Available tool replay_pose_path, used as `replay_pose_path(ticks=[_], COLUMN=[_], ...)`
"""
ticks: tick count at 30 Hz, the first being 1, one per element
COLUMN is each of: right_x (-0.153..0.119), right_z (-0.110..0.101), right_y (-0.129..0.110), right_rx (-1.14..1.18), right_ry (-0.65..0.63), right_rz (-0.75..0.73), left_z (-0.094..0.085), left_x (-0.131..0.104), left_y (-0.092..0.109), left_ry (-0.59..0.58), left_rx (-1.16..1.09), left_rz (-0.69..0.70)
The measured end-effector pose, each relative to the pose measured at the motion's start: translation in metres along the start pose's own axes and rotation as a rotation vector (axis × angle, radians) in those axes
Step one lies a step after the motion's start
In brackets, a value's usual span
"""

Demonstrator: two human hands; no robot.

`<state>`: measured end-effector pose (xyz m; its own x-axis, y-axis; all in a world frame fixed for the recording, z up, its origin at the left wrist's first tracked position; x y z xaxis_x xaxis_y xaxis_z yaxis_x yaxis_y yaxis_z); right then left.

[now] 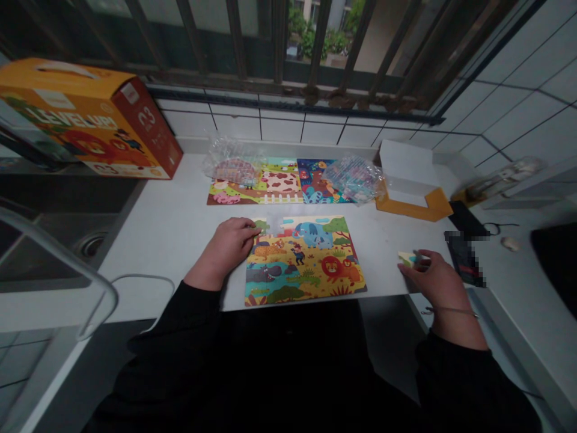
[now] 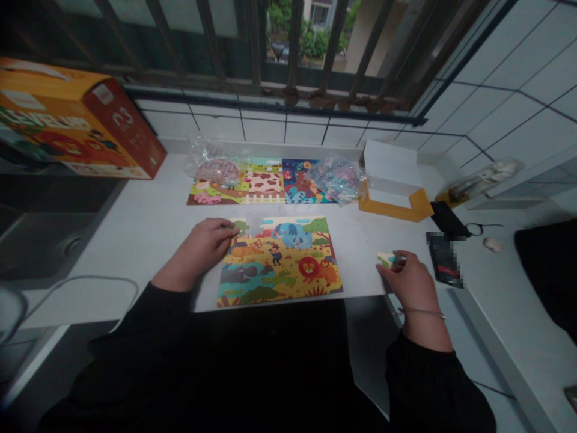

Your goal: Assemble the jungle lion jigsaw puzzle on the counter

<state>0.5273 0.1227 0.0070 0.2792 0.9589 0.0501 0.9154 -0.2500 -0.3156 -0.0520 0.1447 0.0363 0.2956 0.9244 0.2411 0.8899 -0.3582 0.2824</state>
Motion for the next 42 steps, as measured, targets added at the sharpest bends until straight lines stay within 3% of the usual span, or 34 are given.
replay_pose_path(ticks=[8, 12, 18, 25, 30, 35, 38, 42], right_x=[0.003, 0.002, 0.002, 0.007, 0.004, 0.004, 0.004, 0.005], right_z=[0.002, -0.003, -0.001, -0.010, -0.024, -0.025, -0.008, 0.031], right_y=[-0.018, -0.025, -0.021, -0.032, -0.053, -0.104, -0.166, -0.265], right_rx=[-0.006, -0.120, -0.089, -0.066, 0.042, 0.297, 0.477, 0.703], right_ry=[-0.068, 0.008, -0.045, -0.042, -0.022, -0.030, -0.127, -0.339], right_rz=[-0.036, -0.088, -0.002, -0.123, -0.192, -0.126, -0.260, -0.432], left_z=[0.001, -0.002, 0.000, 0.004, 0.004, 0.003, 0.001, -0.003], left_x=[-0.006, -0.007, -0.006, -0.007, -0.007, -0.005, -0.004, -0.002], left_y=[0.029, 0.041, 0.042, 0.039, 0.040, 0.041, 0.043, 0.046], left_ry=[-0.035, -0.055, -0.053, -0.039, -0.045, -0.061, -0.091, -0.116], left_rx=[0.135, 0.177, 0.220, 0.154, 0.144, 0.164, 0.190, 0.215], left_rz=[0.002, -0.029, -0.037, -0.038, -0.049, -0.056, -0.070, -0.090])
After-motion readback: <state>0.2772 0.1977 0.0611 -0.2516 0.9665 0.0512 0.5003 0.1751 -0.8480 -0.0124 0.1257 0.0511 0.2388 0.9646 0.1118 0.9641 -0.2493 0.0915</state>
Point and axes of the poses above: each hand's wrist, its own x-axis towards the middle knuckle, its own z-axis out of the palm, y = z × x, the point moved 5 cm from there along x, towards the middle knuckle, and after that the axes turned 3 degrees about -z, right-handed, at the moved point
